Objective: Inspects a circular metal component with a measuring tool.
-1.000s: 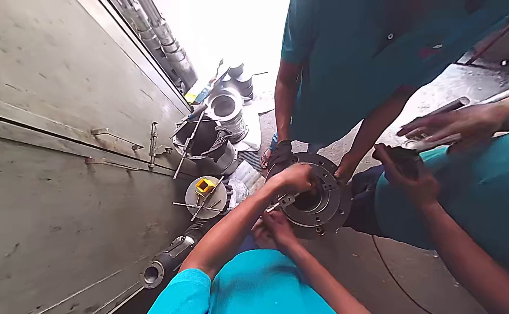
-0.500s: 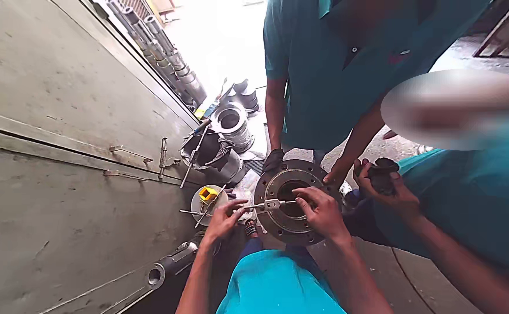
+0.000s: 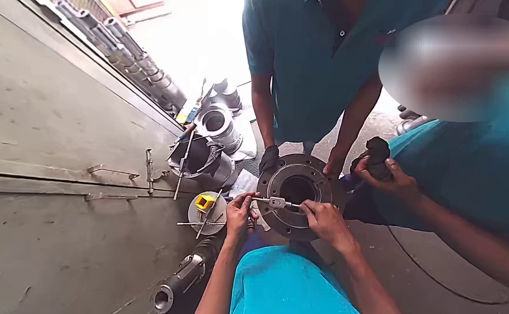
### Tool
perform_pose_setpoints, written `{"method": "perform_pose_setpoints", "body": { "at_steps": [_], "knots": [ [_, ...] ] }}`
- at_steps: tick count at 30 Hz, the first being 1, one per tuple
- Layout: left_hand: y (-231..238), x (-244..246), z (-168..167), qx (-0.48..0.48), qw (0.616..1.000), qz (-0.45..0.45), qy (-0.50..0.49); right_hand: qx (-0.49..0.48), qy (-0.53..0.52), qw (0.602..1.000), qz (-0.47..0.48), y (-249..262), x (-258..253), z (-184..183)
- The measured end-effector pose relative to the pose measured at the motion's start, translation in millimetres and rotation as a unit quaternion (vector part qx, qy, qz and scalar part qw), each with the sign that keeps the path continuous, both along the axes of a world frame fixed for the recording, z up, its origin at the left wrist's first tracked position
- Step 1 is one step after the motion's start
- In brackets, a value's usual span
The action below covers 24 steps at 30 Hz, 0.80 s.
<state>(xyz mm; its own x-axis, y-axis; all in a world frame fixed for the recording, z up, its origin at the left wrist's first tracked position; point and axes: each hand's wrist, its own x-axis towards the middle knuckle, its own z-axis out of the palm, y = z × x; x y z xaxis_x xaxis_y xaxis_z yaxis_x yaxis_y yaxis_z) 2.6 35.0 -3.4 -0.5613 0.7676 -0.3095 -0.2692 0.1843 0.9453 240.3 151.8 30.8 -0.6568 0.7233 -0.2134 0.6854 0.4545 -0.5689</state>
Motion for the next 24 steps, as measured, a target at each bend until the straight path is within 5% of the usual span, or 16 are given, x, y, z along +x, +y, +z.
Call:
{"method": "perform_pose_setpoints", "body": {
  "at_steps": [4,7,9,14,17,19,21,24],
  "knots": [
    [74,-21,7,-0.025,0.975,-0.213,0.065,0.006,-0.051,0.994,-0.097,-81,-33,7],
    [136,-13,30,-0.057,0.882,-0.428,0.188,-0.174,0.079,0.961,-0.198,-117,-66,-2],
    [163,-13,42,-0.076,0.809,-0.518,0.268,-0.326,0.203,0.894,-0.23,-114,-76,-6],
    [176,20,48,-0.042,0.706,-0.618,0.344,-0.4,0.353,0.791,-0.3,-122,-118,-14],
    [173,48,59,-0.062,0.647,-0.645,0.402,-0.439,0.356,0.743,-0.358,-115,-142,-9],
    [161,35,60,-0.062,0.673,-0.617,0.403,-0.495,0.312,0.761,-0.282,-105,-123,-1],
    [133,3,55,-0.015,0.77,-0.52,0.368,-0.488,0.264,0.819,-0.147,-84,-86,4],
    [64,-39,39,-0.013,0.89,-0.337,0.307,-0.284,0.259,0.915,-0.124,-52,-31,6]
  ]
}}
